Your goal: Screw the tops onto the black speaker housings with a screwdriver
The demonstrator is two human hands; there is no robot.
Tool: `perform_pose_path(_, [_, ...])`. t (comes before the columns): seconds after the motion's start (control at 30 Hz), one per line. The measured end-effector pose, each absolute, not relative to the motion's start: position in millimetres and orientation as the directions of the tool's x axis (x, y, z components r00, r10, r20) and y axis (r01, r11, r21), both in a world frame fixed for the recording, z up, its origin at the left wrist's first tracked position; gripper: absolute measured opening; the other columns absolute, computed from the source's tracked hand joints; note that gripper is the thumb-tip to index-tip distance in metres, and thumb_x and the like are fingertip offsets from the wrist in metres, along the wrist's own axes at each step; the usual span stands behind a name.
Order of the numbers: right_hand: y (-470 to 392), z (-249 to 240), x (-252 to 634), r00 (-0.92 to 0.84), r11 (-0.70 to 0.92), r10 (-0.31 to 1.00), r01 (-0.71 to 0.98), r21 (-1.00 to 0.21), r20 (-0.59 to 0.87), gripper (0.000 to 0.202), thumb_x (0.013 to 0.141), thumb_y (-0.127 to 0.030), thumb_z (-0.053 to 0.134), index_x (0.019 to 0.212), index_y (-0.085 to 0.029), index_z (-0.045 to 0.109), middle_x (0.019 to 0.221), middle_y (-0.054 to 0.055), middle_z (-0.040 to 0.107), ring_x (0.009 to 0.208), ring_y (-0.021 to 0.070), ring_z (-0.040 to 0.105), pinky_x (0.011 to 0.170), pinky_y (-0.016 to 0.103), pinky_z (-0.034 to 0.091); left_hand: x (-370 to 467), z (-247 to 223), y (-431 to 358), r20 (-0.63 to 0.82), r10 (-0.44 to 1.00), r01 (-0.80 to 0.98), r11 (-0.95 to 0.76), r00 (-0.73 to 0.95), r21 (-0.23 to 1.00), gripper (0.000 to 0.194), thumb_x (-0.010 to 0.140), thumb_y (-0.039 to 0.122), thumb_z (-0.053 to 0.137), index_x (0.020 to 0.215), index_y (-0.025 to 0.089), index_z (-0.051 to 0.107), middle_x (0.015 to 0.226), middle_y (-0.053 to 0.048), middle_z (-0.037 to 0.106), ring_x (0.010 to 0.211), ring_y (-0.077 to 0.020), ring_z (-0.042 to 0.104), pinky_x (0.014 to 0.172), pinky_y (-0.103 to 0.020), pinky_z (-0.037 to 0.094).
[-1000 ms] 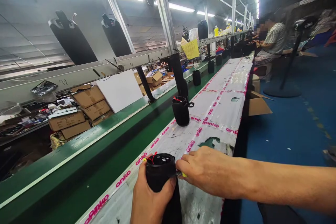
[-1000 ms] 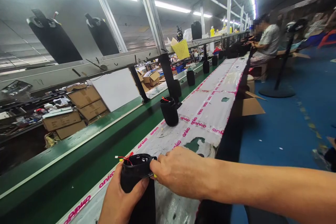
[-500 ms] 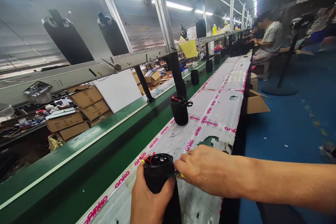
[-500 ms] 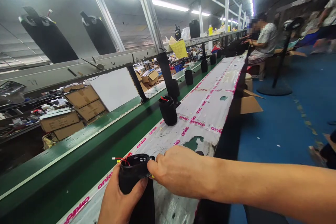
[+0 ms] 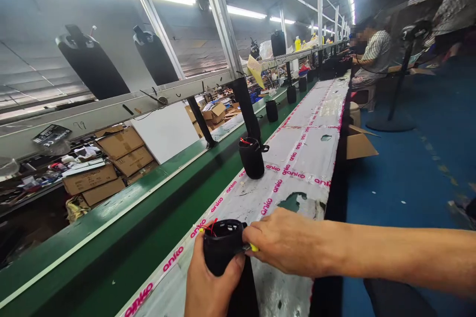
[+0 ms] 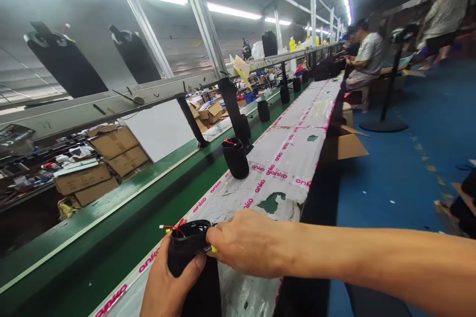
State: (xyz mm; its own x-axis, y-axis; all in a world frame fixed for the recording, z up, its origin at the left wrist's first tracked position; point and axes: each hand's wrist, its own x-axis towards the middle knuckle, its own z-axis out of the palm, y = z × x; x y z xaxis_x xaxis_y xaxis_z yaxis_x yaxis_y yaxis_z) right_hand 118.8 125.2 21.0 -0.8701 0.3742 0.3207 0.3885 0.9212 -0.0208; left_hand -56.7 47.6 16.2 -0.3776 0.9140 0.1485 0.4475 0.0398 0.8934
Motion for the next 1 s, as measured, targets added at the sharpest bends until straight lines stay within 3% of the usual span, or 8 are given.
perform_pose_path(0.1, [128.8, 25.9, 118.4, -0.816, 0.902, 0.430, 0.403, -0.155, 0.387, 0.020, 0.102, -0.033, 0.045, 0.103, -0.016, 0.055, 0.081, 0.003, 0.069, 0.066, 0.0178, 0.065, 0.051, 0.031, 0.027, -60.5, 14.8, 48.0, 0.159, 0.915, 0.389, -0.003, -0.370, 0.921, 0.066, 0.065, 0.057, 0.071, 0.115, 0.018, 0.054, 0.109, -0.007, 0.068, 0.107, -0.0293, 0.059, 0.090, -0.039, 0.045])
perform_pose_path(0.3, [125.2, 37.1, 119.5, -0.883, 0.923, 0.365, 0.384, 0.009, 0.296, 0.019, 0.101, -0.032, 0.047, 0.093, -0.016, 0.056, 0.074, 0.003, 0.067, 0.054, 0.0166, 0.060, 0.046, 0.033, 0.013, -62.2, 13.8, 49.7, 0.140, 0.921, 0.389, 0.014, -0.364, 0.921, 0.062, 0.062, 0.053, 0.073, 0.111, 0.018, 0.056, 0.106, -0.007, 0.068, 0.104, -0.0300, 0.060, 0.092, -0.041, 0.044])
perform_pose_path(0.5, [124.9, 34.7, 118.9, -0.911, 0.928, 0.321, 0.357, 0.109, 0.259, 0.008, 0.096, -0.023, 0.052, 0.092, -0.016, 0.056, 0.073, 0.002, 0.065, 0.051, 0.0169, 0.059, 0.044, 0.034, 0.010, -59.7, 17.3, 48.4, 0.121, 0.927, 0.432, 0.048, -0.355, 0.901, 0.064, 0.064, 0.051, 0.071, 0.116, 0.018, 0.053, 0.109, -0.009, 0.067, 0.107, -0.0312, 0.059, 0.099, -0.047, 0.038])
perform_pose_path(1.0, [127.5, 36.9, 120.3, -0.913, 0.931, 0.333, 0.357, 0.068, 0.236, 0.014, 0.098, -0.027, 0.052, 0.095, -0.015, 0.057, 0.074, 0.003, 0.066, 0.056, 0.0182, 0.062, 0.045, 0.034, 0.013, -57.9, 16.9, 48.3, 0.104, 0.927, 0.445, 0.072, -0.359, 0.892, 0.063, 0.064, 0.052, 0.070, 0.114, 0.019, 0.052, 0.107, -0.008, 0.067, 0.103, -0.0303, 0.061, 0.094, -0.045, 0.041])
